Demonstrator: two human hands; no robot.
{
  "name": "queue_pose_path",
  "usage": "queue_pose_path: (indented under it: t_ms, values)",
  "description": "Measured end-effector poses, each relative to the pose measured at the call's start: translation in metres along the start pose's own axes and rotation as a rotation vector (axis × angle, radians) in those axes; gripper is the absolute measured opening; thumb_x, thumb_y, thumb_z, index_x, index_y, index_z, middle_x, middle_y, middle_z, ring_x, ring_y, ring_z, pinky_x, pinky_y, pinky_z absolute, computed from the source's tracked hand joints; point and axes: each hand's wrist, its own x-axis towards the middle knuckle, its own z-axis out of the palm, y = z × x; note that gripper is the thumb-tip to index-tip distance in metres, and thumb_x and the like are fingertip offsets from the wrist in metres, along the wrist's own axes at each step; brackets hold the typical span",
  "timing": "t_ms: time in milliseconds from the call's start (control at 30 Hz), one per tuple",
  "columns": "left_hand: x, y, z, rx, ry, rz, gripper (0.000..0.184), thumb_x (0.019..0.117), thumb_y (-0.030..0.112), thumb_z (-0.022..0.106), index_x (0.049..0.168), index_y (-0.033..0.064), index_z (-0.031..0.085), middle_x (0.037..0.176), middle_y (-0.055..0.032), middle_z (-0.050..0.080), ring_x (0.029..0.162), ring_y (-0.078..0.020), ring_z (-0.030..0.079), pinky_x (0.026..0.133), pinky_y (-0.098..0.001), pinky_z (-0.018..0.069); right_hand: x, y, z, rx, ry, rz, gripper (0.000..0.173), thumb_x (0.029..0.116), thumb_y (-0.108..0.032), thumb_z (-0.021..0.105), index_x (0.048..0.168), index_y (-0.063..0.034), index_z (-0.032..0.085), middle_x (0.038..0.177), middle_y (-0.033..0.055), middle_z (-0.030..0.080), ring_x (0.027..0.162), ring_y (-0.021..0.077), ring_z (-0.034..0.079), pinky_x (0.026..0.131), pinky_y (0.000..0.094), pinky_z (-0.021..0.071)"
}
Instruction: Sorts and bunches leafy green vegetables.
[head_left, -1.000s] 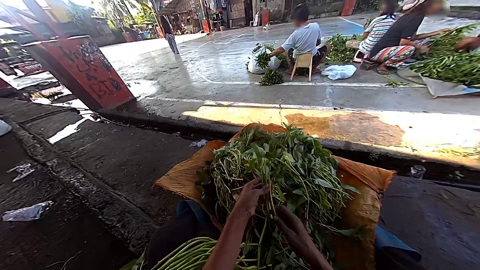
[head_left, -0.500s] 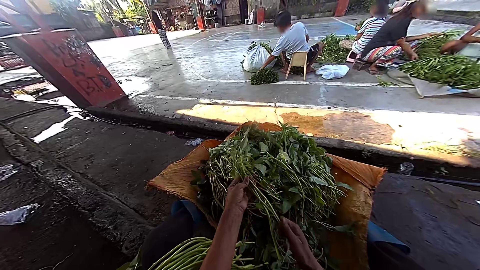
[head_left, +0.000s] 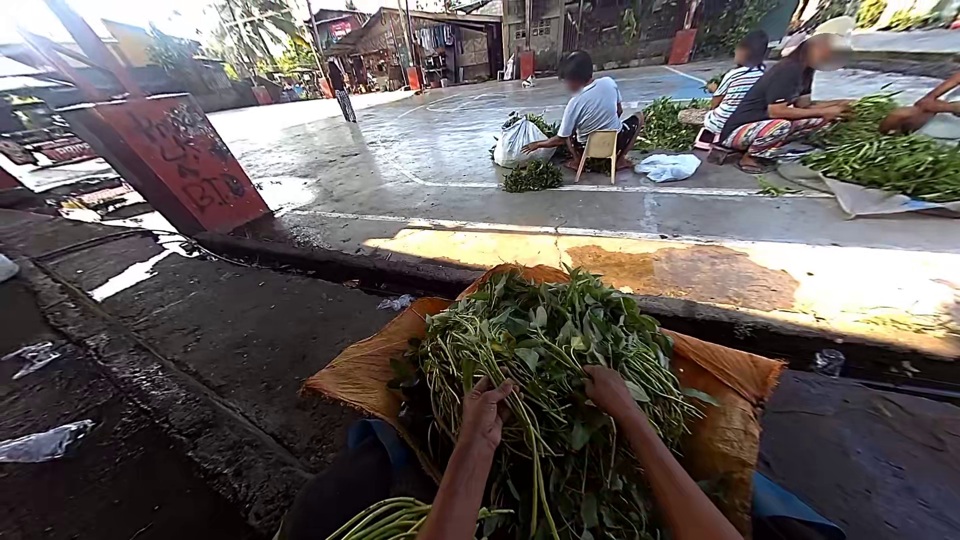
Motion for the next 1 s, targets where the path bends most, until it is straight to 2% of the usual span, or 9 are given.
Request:
queue_pose_path:
  t_ms: [167,300,467,567,633,700,767,867,1000]
  values:
    - [0.002,-0.013,0.01,0.092,-0.091,-0.074,0.021,0.0981,-0.006,0.059,0.119,-0.005,0.06,0.087,-0.013,0.067,0.069,-0.0194,0.067,0.064,-0.0308,0.0593,-0.092,-0.008,0.033,0.42,0.321,-0.268,0.028,0.0976,-0.011,0.061,0.121,0.0008,0.071,0.098,0.0161,0.073,0.085,0.026,0.07,0.083,0.0438,0.0564]
    - [-0.007,-0.027,0.022,0.211,-0.188,-0.096,0.027,0.0958,-0.006,0.063,0.122,-0.0026,0.06,0.099,-0.0133,0.069,0.078,-0.0189,0.068,0.068,-0.0313,0.0584,-0.135,-0.006,0.077,0.485,0.525,-0.426,0.026,0.0886,-0.009,0.066,0.11,0.0009,0.076,0.087,0.012,0.073,0.068,0.0184,0.068,0.065,0.0354,0.0589]
    - [-0.011,-0.031,0.021,0.339,-0.335,-0.154,0.029,0.0985,-0.001,0.062,0.127,0.0001,0.059,0.107,-0.0111,0.07,0.087,-0.0172,0.069,0.072,-0.0314,0.058,-0.145,0.004,0.096,0.474,0.509,-0.475,0.023,0.0909,-0.007,0.063,0.107,0.0018,0.076,0.083,0.0121,0.071,0.069,0.0187,0.068,0.067,0.0328,0.0583]
    - [-0.011,-0.031,0.019,0.423,-0.445,-0.117,0.025,0.0974,-0.004,0.061,0.122,0.0005,0.063,0.102,-0.0076,0.071,0.086,-0.0152,0.069,0.074,-0.0307,0.0584,-0.142,0.001,0.093,0.561,0.36,-0.442,0.039,0.1024,-0.023,0.047,0.104,0.0044,0.074,0.09,0.0138,0.072,0.085,0.0211,0.069,0.082,0.0388,0.0559]
    - [-0.014,-0.036,0.021,0.487,-0.504,-0.082,0.025,0.0962,-0.005,0.062,0.121,-0.0008,0.065,0.099,-0.0064,0.072,0.085,-0.0126,0.069,0.076,-0.0291,0.0582,-0.137,-0.012,0.082,0.801,0.263,-0.327,0.048,0.1038,-0.035,0.042,0.114,0.0057,0.067,0.095,0.0056,0.067,0.089,0.0064,0.062,0.084,0.0281,0.0512]
    - [-0.02,-0.044,0.026,0.536,-0.52,-0.015,0.018,0.094,-0.006,0.064,0.111,-0.0021,0.068,0.094,-0.0046,0.073,0.081,-0.0085,0.068,0.074,-0.0252,0.0569,-0.132,-0.031,0.066,1.186,0.227,-0.226,0.046,0.1044,-0.03,0.047,0.131,0.0065,0.055,0.113,0.0053,0.067,0.104,0.0034,0.063,0.095,0.0242,0.0522]
    - [-0.026,-0.051,0.033,0.537,-0.49,0.053,0.013,0.0909,-0.009,0.065,0.101,-0.0027,0.07,0.088,-0.0035,0.072,0.078,-0.0066,0.067,0.073,-0.0237,0.0568,-0.124,-0.049,0.055,1.433,0.352,-0.124,0.036,0.1004,-0.022,0.055,0.125,0.0041,0.056,0.103,0.0066,0.069,0.093,0.0083,0.068,0.086,0.0273,0.0574]
    - [-0.028,-0.06,0.04,0.505,-0.446,0.16,0.013,0.0878,-0.011,0.065,0.097,-0.0042,0.071,0.084,-0.0042,0.073,0.076,-0.0057,0.067,0.074,-0.0235,0.0574,-0.116,-0.066,0.042,1.491,0.544,-0.023,0.027,0.0996,-0.012,0.061,0.119,0.0056,0.056,0.094,0.0114,0.067,0.082,0.0133,0.068,0.076,0.029,0.0591]
    - [-0.026,-0.07,0.043,0.614,-0.376,0.293,0.01,0.0868,-0.004,0.068,0.095,-0.0006,0.074,0.086,-0.0051,0.073,0.078,-0.0077,0.068,0.076,-0.0266,0.0573,-0.115,-0.078,0.041,1.41,0.7,0.008,0.033,0.1034,-0.013,0.055,0.128,0.0085,0.051,0.106,0.0146,0.064,0.094,0.0121,0.066,0.086,0.0274,0.0559]
